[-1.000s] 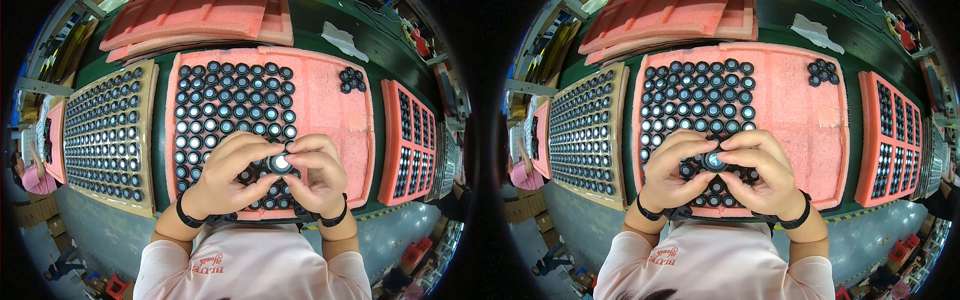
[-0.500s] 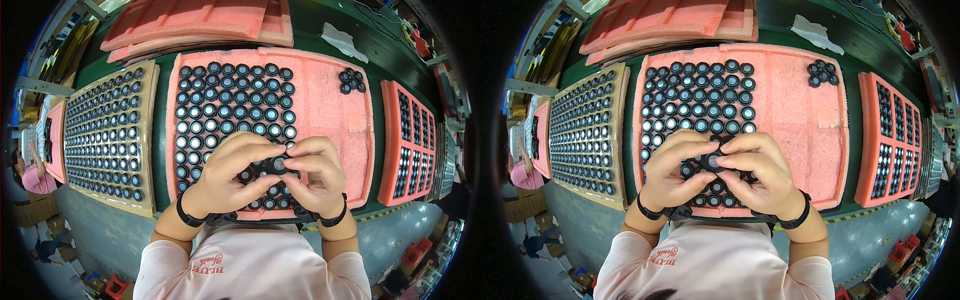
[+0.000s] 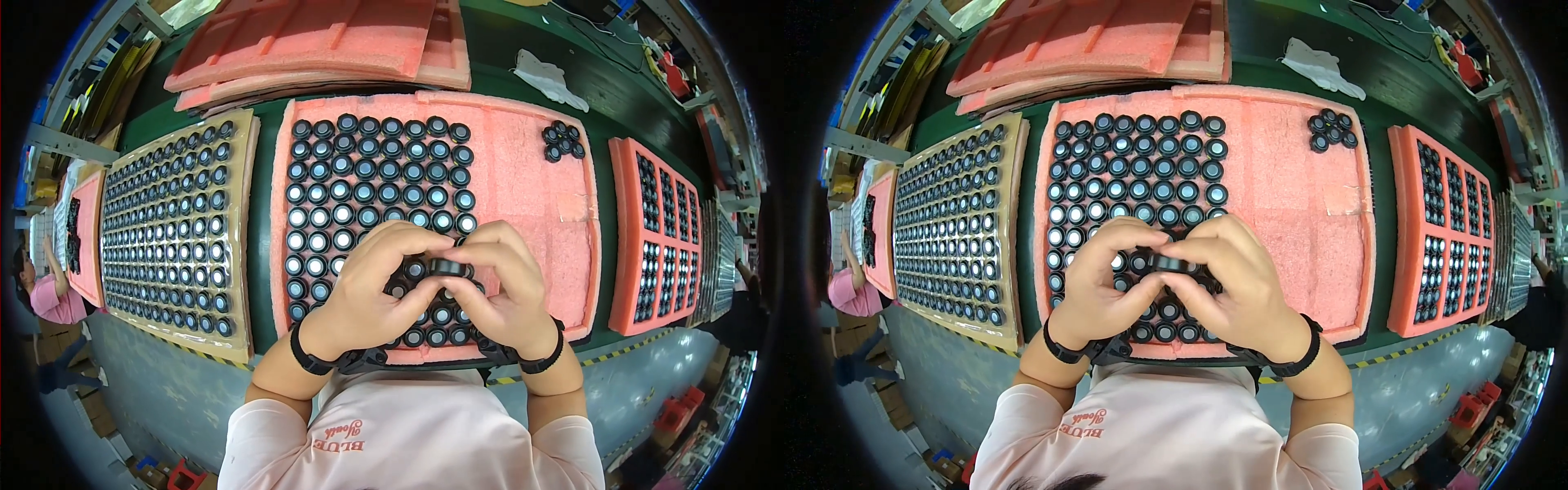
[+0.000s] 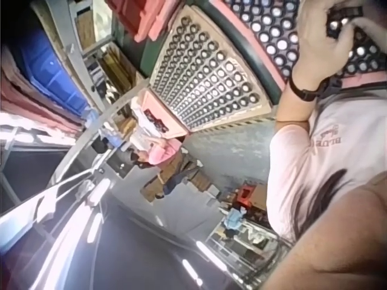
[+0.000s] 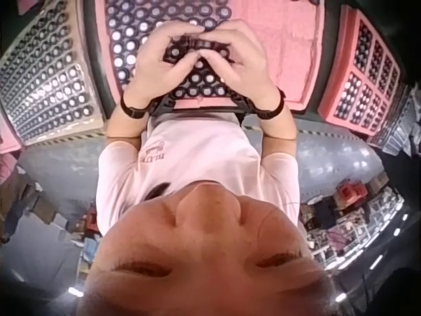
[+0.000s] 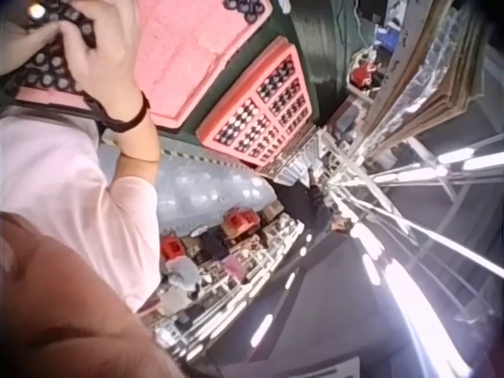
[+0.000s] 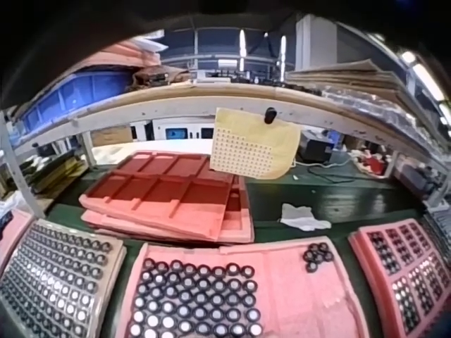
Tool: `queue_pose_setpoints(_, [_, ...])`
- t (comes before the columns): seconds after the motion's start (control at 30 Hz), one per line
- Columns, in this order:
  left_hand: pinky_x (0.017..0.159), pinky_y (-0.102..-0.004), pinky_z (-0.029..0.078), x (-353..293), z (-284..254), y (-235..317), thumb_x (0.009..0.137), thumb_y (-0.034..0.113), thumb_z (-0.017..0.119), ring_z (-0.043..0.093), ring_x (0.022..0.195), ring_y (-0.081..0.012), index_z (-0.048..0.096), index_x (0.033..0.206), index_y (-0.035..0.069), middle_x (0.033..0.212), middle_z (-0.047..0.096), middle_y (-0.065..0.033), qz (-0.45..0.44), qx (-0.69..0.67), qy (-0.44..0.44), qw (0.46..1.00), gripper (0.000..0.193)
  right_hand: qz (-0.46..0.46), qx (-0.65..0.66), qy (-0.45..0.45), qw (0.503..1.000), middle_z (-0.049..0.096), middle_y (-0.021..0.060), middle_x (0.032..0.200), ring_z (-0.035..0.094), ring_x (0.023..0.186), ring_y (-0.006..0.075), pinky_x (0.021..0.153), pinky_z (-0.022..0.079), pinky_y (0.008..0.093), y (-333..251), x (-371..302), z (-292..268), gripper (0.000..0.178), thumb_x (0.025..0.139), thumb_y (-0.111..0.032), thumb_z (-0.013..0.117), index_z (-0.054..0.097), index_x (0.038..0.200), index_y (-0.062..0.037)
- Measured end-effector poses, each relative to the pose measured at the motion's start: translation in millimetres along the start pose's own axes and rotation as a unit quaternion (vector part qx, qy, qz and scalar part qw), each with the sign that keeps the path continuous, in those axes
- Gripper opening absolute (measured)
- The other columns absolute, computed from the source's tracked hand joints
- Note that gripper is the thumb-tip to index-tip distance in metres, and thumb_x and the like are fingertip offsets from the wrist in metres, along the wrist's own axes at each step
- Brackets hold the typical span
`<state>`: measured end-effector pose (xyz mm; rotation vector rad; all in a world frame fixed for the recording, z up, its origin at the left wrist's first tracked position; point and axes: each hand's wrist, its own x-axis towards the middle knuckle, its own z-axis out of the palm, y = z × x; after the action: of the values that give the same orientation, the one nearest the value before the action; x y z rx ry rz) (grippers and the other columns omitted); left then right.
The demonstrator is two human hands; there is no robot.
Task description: The person picks up two sensors from a tray, turns them over to show different sides, and places them back onto the tray. This process is repeated for several pairs of sensors, with the person occasionally moving a sensor from one tray to another.
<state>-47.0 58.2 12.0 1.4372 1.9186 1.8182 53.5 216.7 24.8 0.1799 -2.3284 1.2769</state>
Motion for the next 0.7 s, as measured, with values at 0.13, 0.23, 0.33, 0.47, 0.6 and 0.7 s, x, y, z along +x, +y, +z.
queue_pose_setpoints(0.13, [0.082,-0.0319,0.048,-4,-1,-1,0.074,-0.007,0.068,0.060,0.090,-0.0208,0.059,0.108,-0.001,0.101,0.062,-0.0124,-0.038,-0.004,0.041,0.998,0.036,0.096,0.010,-0.013,0.995,0.060,0.0087,0.088,0.057,0.081,0.0161,0.073,0.046,0.0287,9,5,-9,0.022,0.079,-0.004,0.073,0.061,0.098,0.0009])
queue_pose_setpoints(0.23, [0.082,-0.0313,0.048,-3,-4,-2,0.076,-0.006,0.067,0.060,0.089,-0.0201,0.060,0.107,0.000,0.100,0.061,-0.0112,-0.046,-0.005,0.053,0.997,0.032,0.210,0.032,-0.001,0.977,0.062,0.0051,0.090,0.057,0.082,0.0107,0.073,0.046,0.0250,25,24,-18,0.019,0.083,-0.005,0.070,0.060,0.099,0.0008])
queue_pose_setpoints(0.33, [0.082,-0.0312,0.048,-2,-3,-5,0.077,-0.005,0.065,0.060,0.089,-0.0197,0.060,0.106,0.000,0.100,0.061,-0.0110,-0.039,0.004,0.050,0.998,0.030,0.271,0.127,0.017,0.954,0.064,0.0016,0.088,0.057,0.081,0.0061,0.071,0.044,0.0204,79,45,-29,0.017,0.086,-0.007,0.067,0.059,0.100,0.0008])
queue_pose_setpoints(0.47, [0.082,-0.0313,0.048,-1,-3,-7,0.078,-0.005,0.064,0.060,0.090,-0.0198,0.061,0.105,0.000,0.101,0.061,-0.0112,-0.055,-0.004,0.048,0.997,0.027,0.256,0.044,0.025,0.965,0.065,0.0018,0.085,0.058,0.075,0.0058,0.069,0.045,0.0194,129,82,-32,0.018,0.089,-0.009,0.066,0.058,0.101,0.0019])
queue_pose_setpoints(0.6, [0.083,-0.0313,0.048,-1,-3,-9,0.079,-0.005,0.063,0.060,0.090,-0.0201,0.061,0.103,-0.001,0.101,0.062,-0.0118,-0.063,-0.019,0.053,0.996,0.025,0.268,-0.001,0.037,0.963,0.067,0.0035,0.082,0.058,0.071,0.0068,0.064,0.046,0.0212,162,103,-22,0.020,0.088,-0.011,0.068,0.059,0.099,0.0026])
queue_pose_setpoints(0.7, [0.083,-0.0309,0.048,-1,-3,-10,0.079,-0.005,0.063,0.060,0.091,-0.0201,0.061,0.103,-0.001,0.102,0.062,-0.0122,-0.054,-0.012,0.051,0.997,0.024,0.279,-0.089,0.021,0.956,0.067,0.0056,0.080,0.059,0.068,0.0090,0.061,0.048,0.0240,174,108,-18,0.020,0.086,-0.013,0.069,0.060,0.095,0.0021])
